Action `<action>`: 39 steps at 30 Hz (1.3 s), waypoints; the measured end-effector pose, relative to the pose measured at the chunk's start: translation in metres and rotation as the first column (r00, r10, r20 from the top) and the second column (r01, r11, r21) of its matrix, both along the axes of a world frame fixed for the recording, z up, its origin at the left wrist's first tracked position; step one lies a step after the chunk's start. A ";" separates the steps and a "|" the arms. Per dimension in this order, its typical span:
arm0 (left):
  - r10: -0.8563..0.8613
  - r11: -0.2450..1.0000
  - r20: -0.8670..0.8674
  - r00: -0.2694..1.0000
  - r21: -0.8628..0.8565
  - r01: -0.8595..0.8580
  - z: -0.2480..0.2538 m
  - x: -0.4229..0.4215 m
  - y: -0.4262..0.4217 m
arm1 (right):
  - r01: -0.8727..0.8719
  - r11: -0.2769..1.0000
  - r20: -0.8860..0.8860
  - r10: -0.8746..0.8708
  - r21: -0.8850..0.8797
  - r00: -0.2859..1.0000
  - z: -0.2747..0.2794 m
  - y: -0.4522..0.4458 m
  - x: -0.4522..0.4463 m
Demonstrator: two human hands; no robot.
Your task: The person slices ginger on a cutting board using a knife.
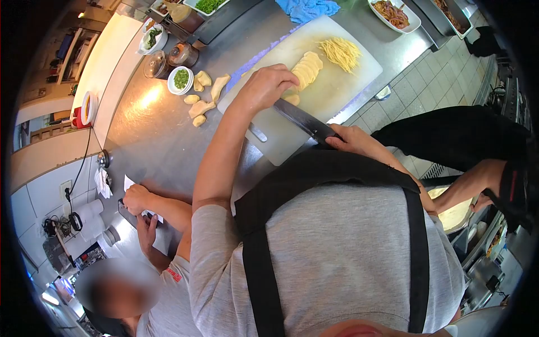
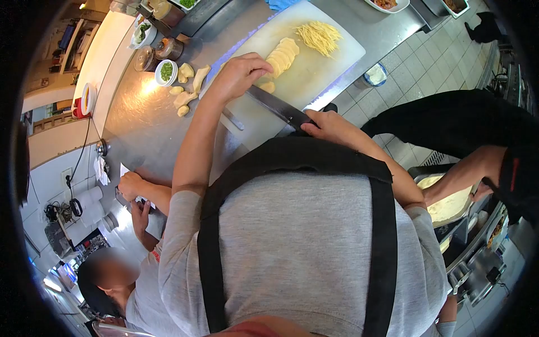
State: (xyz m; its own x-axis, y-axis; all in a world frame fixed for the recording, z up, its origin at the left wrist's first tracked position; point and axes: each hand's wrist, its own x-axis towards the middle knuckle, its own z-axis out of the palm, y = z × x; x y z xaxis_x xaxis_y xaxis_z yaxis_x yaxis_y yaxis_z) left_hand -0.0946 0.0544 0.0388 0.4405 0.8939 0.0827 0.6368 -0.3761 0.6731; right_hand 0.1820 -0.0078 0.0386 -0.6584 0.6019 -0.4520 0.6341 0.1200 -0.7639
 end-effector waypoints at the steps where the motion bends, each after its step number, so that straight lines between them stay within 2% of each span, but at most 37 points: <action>1: -0.002 1.000 0.025 1.000 -0.010 0.002 -0.003 0.002 0.004 | -0.001 1.000 0.005 0.001 -0.003 1.000 0.001 0.000 0.000; 5: 0.032 0.995 0.017 0.999 -0.092 -0.031 -0.004 0.003 0.013 | 0.001 1.000 0.023 0.000 -0.027 1.000 0.008 0.002 -0.001; 8: 0.046 0.998 0.052 0.998 -0.048 -0.044 -0.014 0.001 0.013 | -0.012 1.000 0.024 0.013 -0.014 1.000 0.001 0.002 0.000; 11: 0.117 0.958 0.069 0.991 0.254 -0.131 -0.013 0.004 0.000 | -0.028 0.999 0.019 0.027 0.021 0.999 -0.002 0.004 0.000; 14: 0.344 0.872 0.145 0.928 0.317 -0.373 -0.008 0.007 -0.023 | -0.001 1.000 -0.022 0.001 0.000 1.000 -0.002 0.002 0.000; 17: 0.524 0.784 0.307 0.794 0.190 -0.591 -0.006 0.015 -0.059 | 0.081 0.997 -0.069 -0.080 0.014 0.994 0.004 -0.003 0.001; 20: 0.514 0.768 0.223 0.828 0.310 -0.560 -0.021 0.020 -0.088 | 0.152 0.986 -0.030 -0.150 0.076 0.988 0.009 -0.004 0.005; 25: 0.533 0.764 0.210 0.820 0.297 -0.573 -0.029 0.037 -0.103 | 0.205 0.972 0.007 -0.207 0.111 0.978 0.010 -0.004 0.008; 28: 0.537 0.758 0.206 0.818 0.307 -0.575 -0.035 0.038 -0.103 | 0.231 0.972 0.050 -0.233 0.051 0.971 0.011 -0.003 0.008; 39: 0.525 0.752 0.224 0.821 0.331 -0.570 -0.036 0.036 -0.101 | 0.280 0.958 0.007 -0.280 -0.056 0.960 -0.002 -0.005 0.004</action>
